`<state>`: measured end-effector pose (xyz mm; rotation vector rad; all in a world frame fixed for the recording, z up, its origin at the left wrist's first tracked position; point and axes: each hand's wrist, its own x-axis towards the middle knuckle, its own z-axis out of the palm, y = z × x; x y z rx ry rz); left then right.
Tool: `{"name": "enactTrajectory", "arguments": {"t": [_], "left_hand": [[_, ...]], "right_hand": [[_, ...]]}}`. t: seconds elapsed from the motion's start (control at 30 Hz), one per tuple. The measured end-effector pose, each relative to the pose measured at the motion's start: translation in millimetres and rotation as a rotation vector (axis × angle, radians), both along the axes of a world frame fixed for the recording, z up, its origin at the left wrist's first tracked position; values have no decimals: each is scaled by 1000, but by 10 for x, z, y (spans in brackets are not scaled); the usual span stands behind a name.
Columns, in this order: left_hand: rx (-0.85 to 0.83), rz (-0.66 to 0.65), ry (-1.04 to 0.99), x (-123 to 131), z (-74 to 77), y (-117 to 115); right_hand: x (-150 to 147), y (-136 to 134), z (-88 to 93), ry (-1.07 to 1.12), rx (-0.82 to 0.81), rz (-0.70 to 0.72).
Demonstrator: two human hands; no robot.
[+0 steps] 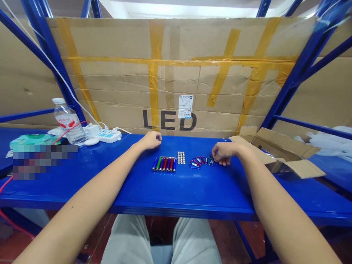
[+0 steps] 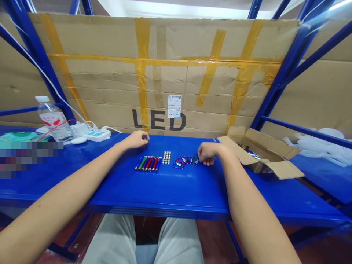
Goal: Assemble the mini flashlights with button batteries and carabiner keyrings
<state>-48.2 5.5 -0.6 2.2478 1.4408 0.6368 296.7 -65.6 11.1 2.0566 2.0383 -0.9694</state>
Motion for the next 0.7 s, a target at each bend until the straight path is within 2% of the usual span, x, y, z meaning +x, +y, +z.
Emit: {"name": "enactTrajectory", "arguments": {"t": [0.13, 0.3, 0.47, 0.7], "left_hand": [[33, -26, 43, -36, 48, -48], [-10, -71, 39, -120, 58, -65], [-132, -170, 63, -244, 48, -33], [-372, -242, 150, -261, 157, -134]], "right_hand": [[11, 8, -3, 14, -15, -1], [96, 2, 21, 91, -11, -1], [150, 5, 43, 61, 89, -31], [71, 0, 28, 63, 73, 0]]}}
